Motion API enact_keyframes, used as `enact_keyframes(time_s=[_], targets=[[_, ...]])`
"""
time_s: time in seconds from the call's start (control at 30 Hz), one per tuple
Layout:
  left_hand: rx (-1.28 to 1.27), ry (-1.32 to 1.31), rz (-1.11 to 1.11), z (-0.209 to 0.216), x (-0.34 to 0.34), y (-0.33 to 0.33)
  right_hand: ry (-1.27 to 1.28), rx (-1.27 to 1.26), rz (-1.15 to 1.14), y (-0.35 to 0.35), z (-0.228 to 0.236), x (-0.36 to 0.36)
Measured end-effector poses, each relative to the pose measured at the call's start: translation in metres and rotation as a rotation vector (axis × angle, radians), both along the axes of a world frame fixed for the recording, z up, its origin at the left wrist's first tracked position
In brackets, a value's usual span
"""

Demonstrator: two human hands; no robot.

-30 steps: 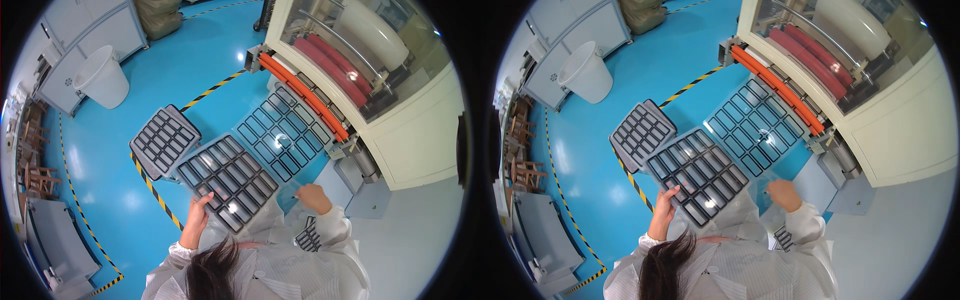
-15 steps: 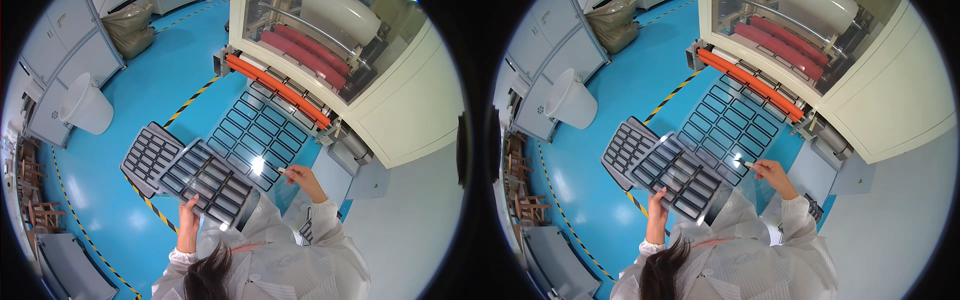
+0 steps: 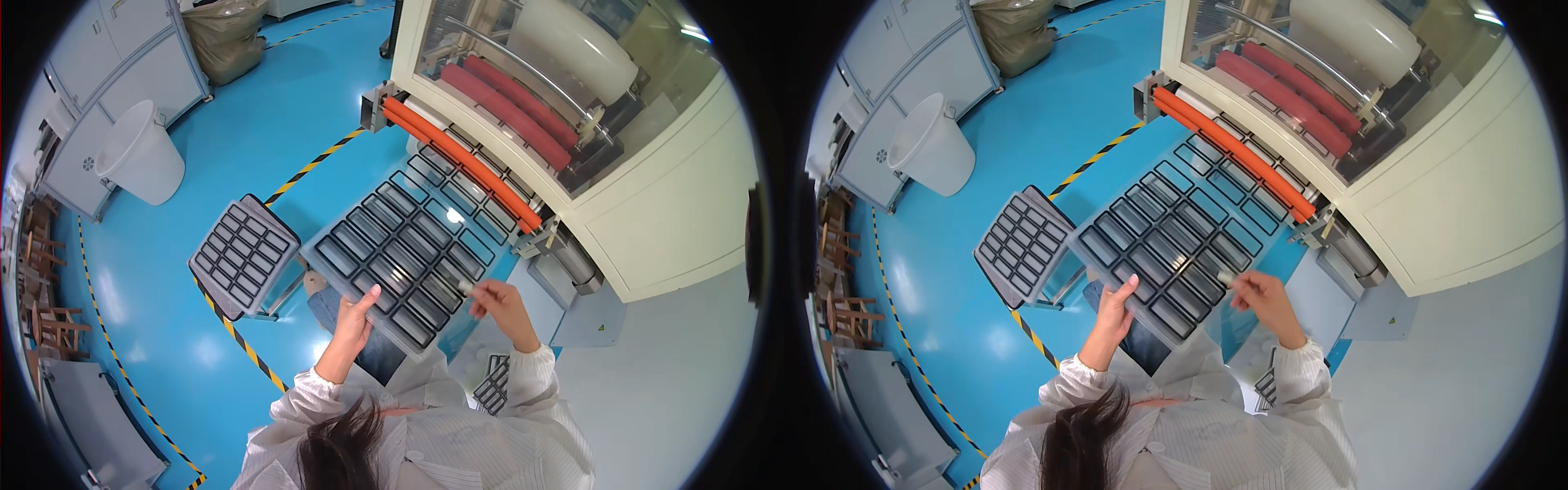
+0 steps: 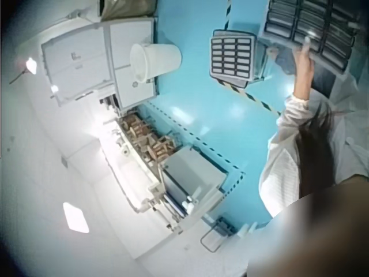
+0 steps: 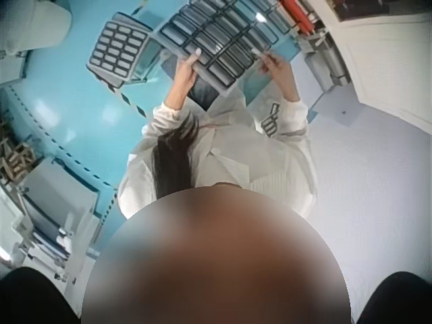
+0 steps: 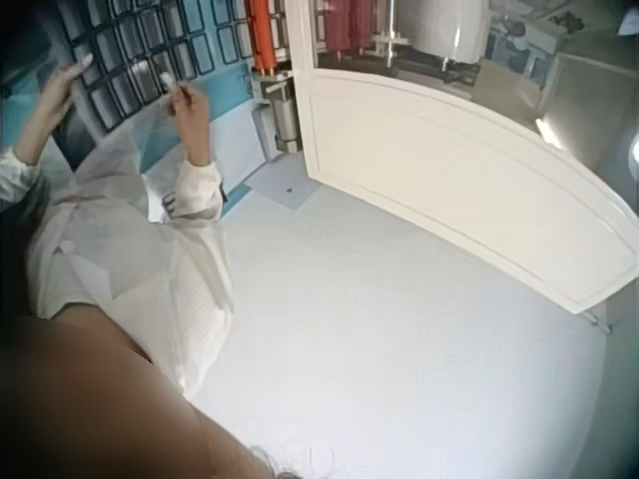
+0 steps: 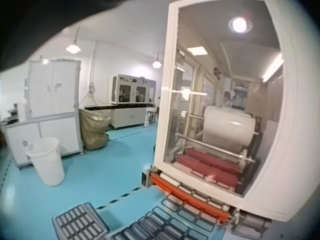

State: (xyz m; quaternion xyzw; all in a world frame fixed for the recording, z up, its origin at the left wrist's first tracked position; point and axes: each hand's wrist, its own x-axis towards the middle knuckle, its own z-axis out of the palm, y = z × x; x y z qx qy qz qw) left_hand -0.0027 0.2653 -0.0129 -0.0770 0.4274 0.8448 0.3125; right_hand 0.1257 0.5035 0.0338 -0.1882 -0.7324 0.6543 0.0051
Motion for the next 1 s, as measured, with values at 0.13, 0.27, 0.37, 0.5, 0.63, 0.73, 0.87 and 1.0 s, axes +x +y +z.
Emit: enact_keyframes(time_s=[0.13,0.27,0.37,0.5,0.63,0.73,0.87,1.0], targets=[[-0.036,0.002,-0.008,-0.007,-0.001,-0.006,0.22,0.499,-0.159,0.007,-0.016,-0.062],[-0.023,-0.01,-0.017,-0.004,0.002,-0.015,0.349,0.773,-0.124,0.008,-0.03,-0.128],[-0.01,0.01,-0.029,-0.005,0.003,-0.024,0.422,0.932,-0.077,-0.002,-0.033,-0.166],[0.008,0.007,-0.021,0.002,0.006,-0.031,0.415,0.986,-0.045,-0.012,-0.034,-0.188],[0.004,0.015,-0.017,0.006,0.009,-0.04,0.426,1.007,-0.011,-0.021,-0.04,-0.197],[-0.015,0.006,-0.013,0.002,0.01,-0.047,0.403,1.009,0.021,-0.028,-0.041,-0.198],[-0.027,-0.002,-0.006,0.006,0.011,-0.055,0.36,0.992,0.067,-0.037,-0.041,-0.201],[-0.043,0.009,0.003,0.009,0.013,-0.061,0.384,1.006,0.106,-0.041,-0.046,-0.206]])
